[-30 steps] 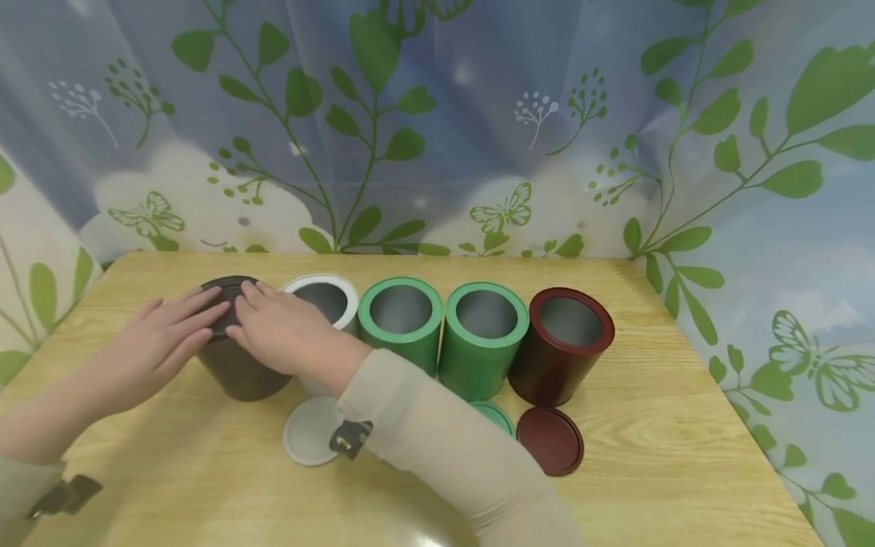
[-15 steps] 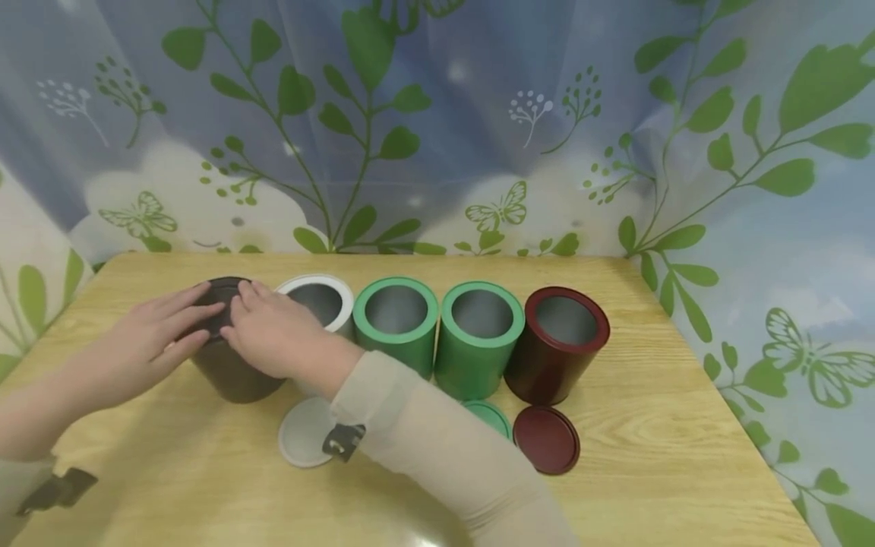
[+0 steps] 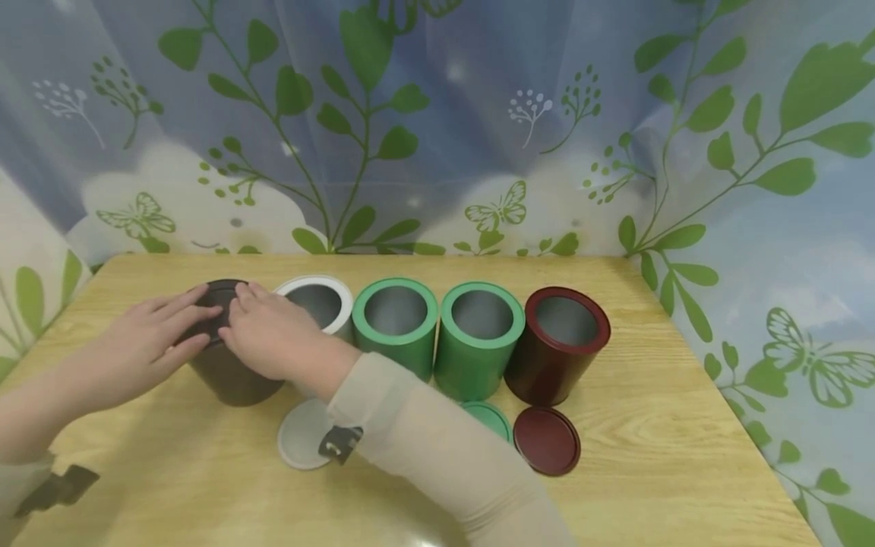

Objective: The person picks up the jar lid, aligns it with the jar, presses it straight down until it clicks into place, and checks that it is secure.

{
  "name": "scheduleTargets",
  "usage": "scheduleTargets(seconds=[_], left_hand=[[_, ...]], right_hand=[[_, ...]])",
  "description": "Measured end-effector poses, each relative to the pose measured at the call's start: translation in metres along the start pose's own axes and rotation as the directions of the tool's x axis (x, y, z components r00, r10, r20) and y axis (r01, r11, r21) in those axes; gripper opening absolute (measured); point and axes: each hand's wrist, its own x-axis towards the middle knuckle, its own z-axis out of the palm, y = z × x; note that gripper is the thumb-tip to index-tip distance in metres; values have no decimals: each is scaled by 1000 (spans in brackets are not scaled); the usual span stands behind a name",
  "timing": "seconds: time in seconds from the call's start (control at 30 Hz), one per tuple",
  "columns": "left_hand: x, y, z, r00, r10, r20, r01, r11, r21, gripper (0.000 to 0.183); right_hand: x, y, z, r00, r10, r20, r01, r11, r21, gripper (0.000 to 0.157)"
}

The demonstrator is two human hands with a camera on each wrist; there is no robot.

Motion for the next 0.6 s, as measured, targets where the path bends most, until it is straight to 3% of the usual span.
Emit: scheduleTargets(seconds=[0.6], left_hand=[[9, 1, -12, 997, -31, 72, 29, 999, 28, 52]], right_hand=[[3, -5, -1, 996, 69, 57, -70, 998, 9, 51]])
